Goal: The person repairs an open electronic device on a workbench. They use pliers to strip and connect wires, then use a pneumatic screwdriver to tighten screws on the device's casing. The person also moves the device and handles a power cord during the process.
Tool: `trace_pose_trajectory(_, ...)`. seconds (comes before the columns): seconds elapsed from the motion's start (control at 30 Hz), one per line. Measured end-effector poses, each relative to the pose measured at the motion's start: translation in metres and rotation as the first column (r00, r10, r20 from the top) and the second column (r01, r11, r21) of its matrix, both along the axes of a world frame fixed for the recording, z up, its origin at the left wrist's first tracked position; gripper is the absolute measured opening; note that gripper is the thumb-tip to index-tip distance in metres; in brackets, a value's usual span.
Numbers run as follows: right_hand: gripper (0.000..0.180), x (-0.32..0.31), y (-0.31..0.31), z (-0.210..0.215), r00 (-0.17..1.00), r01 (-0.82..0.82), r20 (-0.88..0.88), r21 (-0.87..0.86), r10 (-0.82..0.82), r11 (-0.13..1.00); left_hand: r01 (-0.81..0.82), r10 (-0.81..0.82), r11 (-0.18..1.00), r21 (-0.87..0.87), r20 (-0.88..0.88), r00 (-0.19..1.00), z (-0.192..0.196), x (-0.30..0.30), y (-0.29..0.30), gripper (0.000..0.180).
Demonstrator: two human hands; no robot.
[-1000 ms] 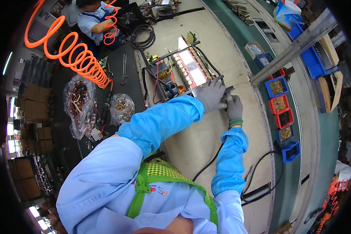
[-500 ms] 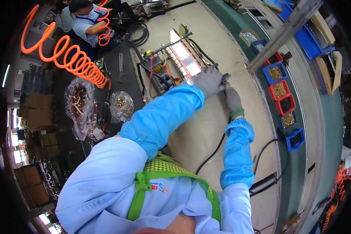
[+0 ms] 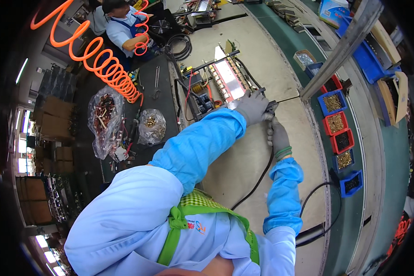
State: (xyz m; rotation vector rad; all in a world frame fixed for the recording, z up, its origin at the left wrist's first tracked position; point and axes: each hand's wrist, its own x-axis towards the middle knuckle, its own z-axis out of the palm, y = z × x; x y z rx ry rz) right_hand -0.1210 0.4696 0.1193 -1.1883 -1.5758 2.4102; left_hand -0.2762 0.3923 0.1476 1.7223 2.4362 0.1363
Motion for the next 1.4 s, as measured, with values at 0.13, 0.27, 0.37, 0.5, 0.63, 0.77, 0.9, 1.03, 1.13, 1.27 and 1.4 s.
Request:
trace_pose_trajectory(0.13, 0.036, 0.001, -0.004, -0.004, 0.999, 0.017, -0.050, -0.056, -0.020, 0.998, 0.002, -0.002, 1.000, 0.028, -0.006, 1.000, -0.007, 0.002, 0.004, 0.063)
trace_pose_trajectory(0.27, 0.031, 0.010, 0.006, -0.020, 0.990, -0.020, -0.141, -0.190, -0.007, 0.982, 0.005, -0.006, 1.000, 0.026, 0.045, 0.999, 0.002, -0.003, 0.000, 0.064)
trace_pose_trajectory(0.37, 0.029, 0.000, -0.018, 0.001, 0.997, 0.078, -0.017, -0.044, -0.079, 0.996, -0.008, 0.009, 1.000, -0.025, 0.007, 1.000, 0.015, 0.000, -0.004, 0.064)
trace_pose_trajectory(0.5, 0.027, 0.008, -0.010, 0.005, 0.996, 0.081, -0.032, -0.107, -0.085, 0.991, 0.005, -0.004, 1.000, -0.031, 0.014, 1.000, 0.003, 0.000, 0.001, 0.062)
trace_pose_trajectory(0.63, 0.029, 0.012, -0.024, -0.001, 0.985, 0.143, -0.072, -0.169, -0.157, 0.975, 0.026, -0.023, 0.994, -0.108, 0.030, 0.999, 0.018, 0.004, 0.001, 0.063)
trace_pose_trajectory(0.77, 0.028, 0.024, -0.027, -0.002, 0.986, 0.142, -0.057, -0.183, -0.154, 0.973, 0.084, -0.084, 0.995, -0.062, 0.009, 0.996, 0.010, 0.007, -0.004, 0.065)
trace_pose_trajectory(0.9, 0.028, 0.024, -0.050, 0.005, 0.979, 0.188, -0.050, -0.158, -0.198, 0.969, 0.133, -0.132, 0.984, -0.121, 0.015, 0.991, 0.016, 0.003, -0.010, 0.067)
trace_pose_trajectory(1.03, 0.029, 0.027, -0.055, -0.026, 0.951, 0.256, -0.117, -0.224, -0.287, 0.940, 0.221, -0.222, 0.975, 0.024, 0.021, 0.975, 0.004, -0.003, -0.009, 0.059)
trace_pose_trajectory(1.13, 0.032, 0.023, -0.054, -0.090, 0.962, 0.223, -0.201, 0.184, -0.186, 0.957, 0.269, -0.273, 0.959, 0.092, 0.036, 0.961, 0.000, -0.007, -0.007, 0.048)
trace_pose_trajectory(1.27, 0.034, 0.002, -0.048, -0.100, 0.982, 0.184, -0.111, 0.422, -0.151, 0.888, 0.314, -0.298, 0.916, 0.249, -0.099, 0.949, -0.002, -0.010, -0.007, 0.038)
trace_pose_trajectory(1.4, 0.034, -0.015, -0.048, -0.071, 0.969, -0.048, 0.177, 0.817, -0.171, 0.574, 0.092, -0.102, 0.975, 0.202, 0.037, 0.994, -0.013, -0.002, 0.000, 0.035)
